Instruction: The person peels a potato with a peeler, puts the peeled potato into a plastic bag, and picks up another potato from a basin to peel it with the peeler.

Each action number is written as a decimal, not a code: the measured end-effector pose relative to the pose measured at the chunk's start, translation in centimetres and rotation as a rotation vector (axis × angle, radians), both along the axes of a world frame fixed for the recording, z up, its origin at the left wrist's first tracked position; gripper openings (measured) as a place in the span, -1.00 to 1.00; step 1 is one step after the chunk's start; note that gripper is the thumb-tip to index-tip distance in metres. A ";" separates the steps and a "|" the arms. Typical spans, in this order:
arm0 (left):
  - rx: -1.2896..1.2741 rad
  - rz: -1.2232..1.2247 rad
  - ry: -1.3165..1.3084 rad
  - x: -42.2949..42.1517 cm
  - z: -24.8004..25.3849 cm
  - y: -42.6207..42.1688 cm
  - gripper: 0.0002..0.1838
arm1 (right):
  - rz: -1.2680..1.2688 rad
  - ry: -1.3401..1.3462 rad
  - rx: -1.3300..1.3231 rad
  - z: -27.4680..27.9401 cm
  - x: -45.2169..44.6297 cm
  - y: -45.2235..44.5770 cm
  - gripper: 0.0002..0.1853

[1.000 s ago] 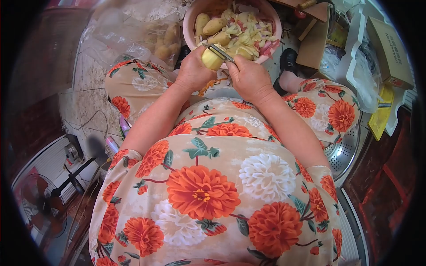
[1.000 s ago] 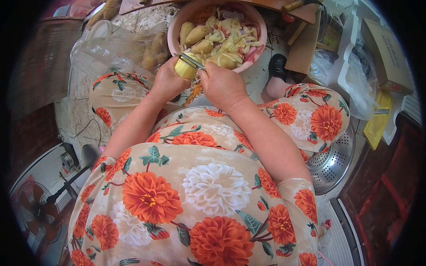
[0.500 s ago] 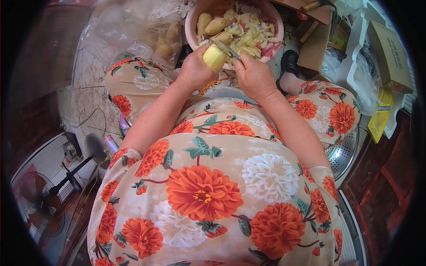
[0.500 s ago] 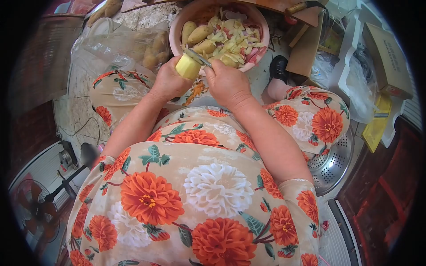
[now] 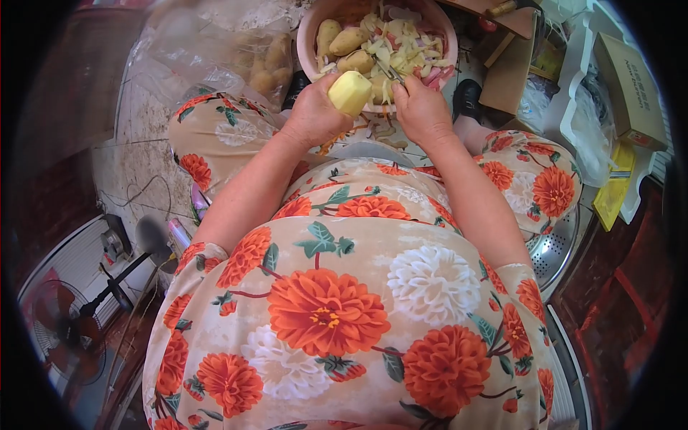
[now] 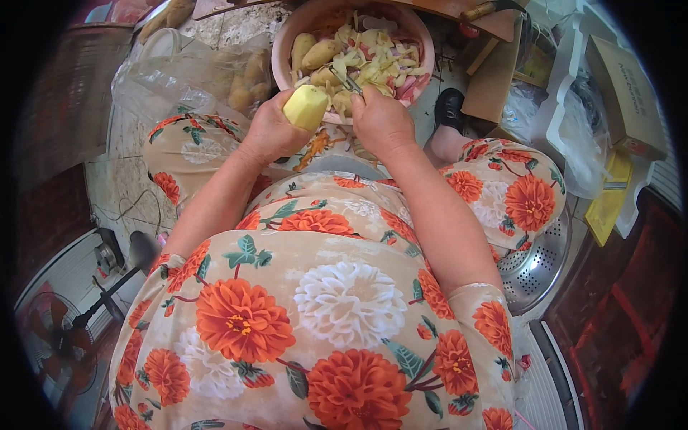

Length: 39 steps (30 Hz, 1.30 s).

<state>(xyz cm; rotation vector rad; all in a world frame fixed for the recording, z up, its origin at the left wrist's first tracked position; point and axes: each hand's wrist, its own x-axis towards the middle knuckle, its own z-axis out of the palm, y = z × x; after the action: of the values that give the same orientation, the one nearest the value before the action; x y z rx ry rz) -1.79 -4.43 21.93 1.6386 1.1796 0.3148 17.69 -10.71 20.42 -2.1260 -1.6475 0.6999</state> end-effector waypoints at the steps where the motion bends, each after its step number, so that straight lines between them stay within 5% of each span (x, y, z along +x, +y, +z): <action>1: -0.002 -0.001 0.002 0.2 0.4 0.0 -0.39 | -0.001 0.002 -0.002 0.7 -0.3 -0.3 -0.71; 9: -0.015 0.013 0.125 0.2 -1.0 0.2 -0.36 | 0.168 0.100 0.007 2.6 -1.7 -1.3 -0.74; 18: -0.101 -0.010 -0.017 0.7 2.9 -0.9 -0.33 | 0.025 -0.086 -0.194 -1.7 0.8 0.0 -0.64; 29: -0.196 0.062 0.153 0.6 2.3 0.1 -0.32 | 0.196 0.057 0.033 3.6 -1.9 -1.3 -0.70; 36: -0.249 0.094 -0.063 0.5 2.5 -0.8 -0.30 | 0.114 -0.102 -0.110 -1.0 0.2 -0.8 -0.70; 39: -0.199 0.116 0.017 0.1 2.6 -0.1 -0.28 | 0.020 -0.011 0.051 -0.1 -0.4 0.1 -0.72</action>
<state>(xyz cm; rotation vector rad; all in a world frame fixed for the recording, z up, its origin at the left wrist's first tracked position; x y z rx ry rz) -1.72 -4.49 24.56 1.4058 1.2798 0.2483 17.30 -10.65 20.33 -2.0846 -1.6760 0.6468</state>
